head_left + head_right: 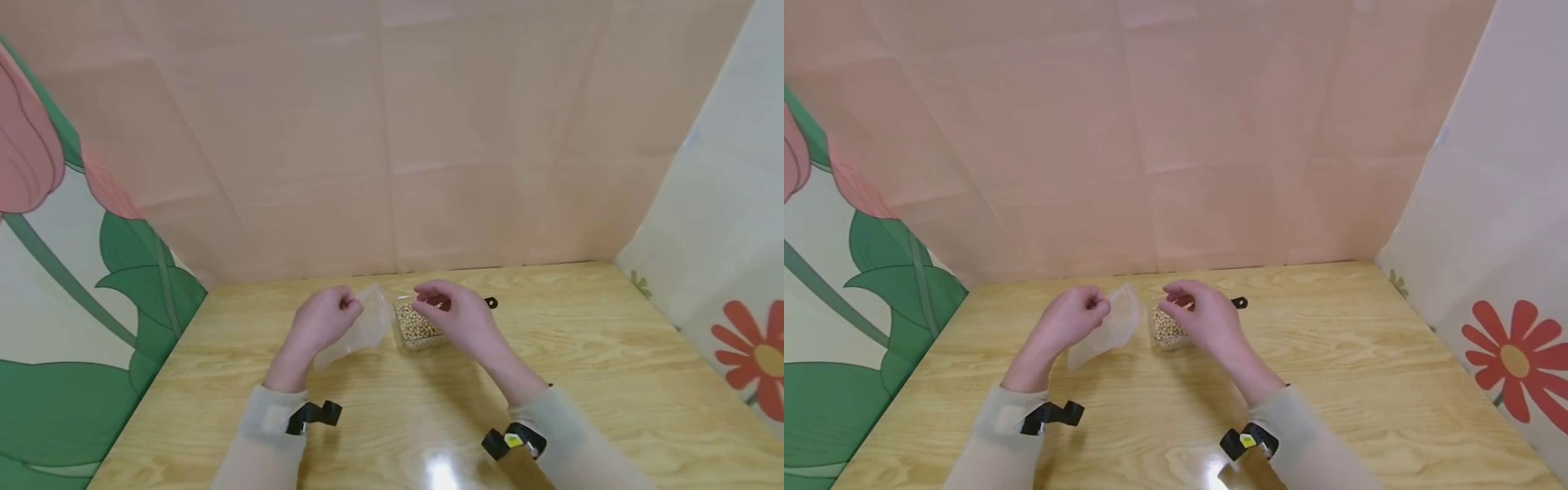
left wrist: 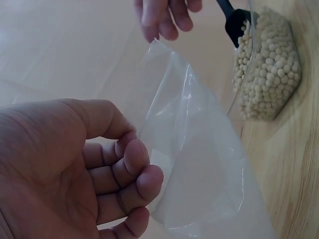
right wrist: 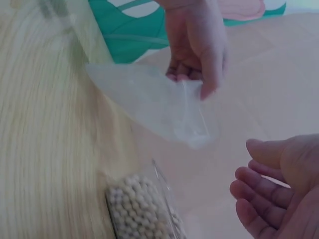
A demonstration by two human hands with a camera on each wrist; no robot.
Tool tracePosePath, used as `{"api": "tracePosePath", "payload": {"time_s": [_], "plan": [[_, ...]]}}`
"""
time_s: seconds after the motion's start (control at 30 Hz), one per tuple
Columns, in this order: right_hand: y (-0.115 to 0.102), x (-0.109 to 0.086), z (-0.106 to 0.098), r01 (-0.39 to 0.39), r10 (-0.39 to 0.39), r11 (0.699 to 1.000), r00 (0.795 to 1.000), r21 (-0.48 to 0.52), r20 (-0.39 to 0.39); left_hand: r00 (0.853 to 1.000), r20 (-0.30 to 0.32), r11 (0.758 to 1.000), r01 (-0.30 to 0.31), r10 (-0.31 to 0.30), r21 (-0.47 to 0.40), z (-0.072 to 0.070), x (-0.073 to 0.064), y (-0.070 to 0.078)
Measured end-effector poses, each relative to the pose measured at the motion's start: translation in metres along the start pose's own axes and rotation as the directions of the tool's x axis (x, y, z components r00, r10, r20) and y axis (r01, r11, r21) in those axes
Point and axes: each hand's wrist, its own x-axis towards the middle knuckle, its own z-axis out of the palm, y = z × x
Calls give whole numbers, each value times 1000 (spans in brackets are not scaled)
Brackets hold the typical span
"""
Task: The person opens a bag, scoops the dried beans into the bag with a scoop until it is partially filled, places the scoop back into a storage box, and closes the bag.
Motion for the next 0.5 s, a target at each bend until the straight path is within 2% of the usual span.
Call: {"api": "tracePosePath", "payload": {"time_s": [0.27, 0.5], "plan": [[14, -6, -26, 51, -53, 994, 998, -99, -22, 1000, 9, 1000, -5, 5, 3, 1, -1, 1], [31, -6, -47, 83, -82, 985, 997, -151, 10, 1000, 24, 1000, -1, 1, -13, 2, -3, 2]]}}
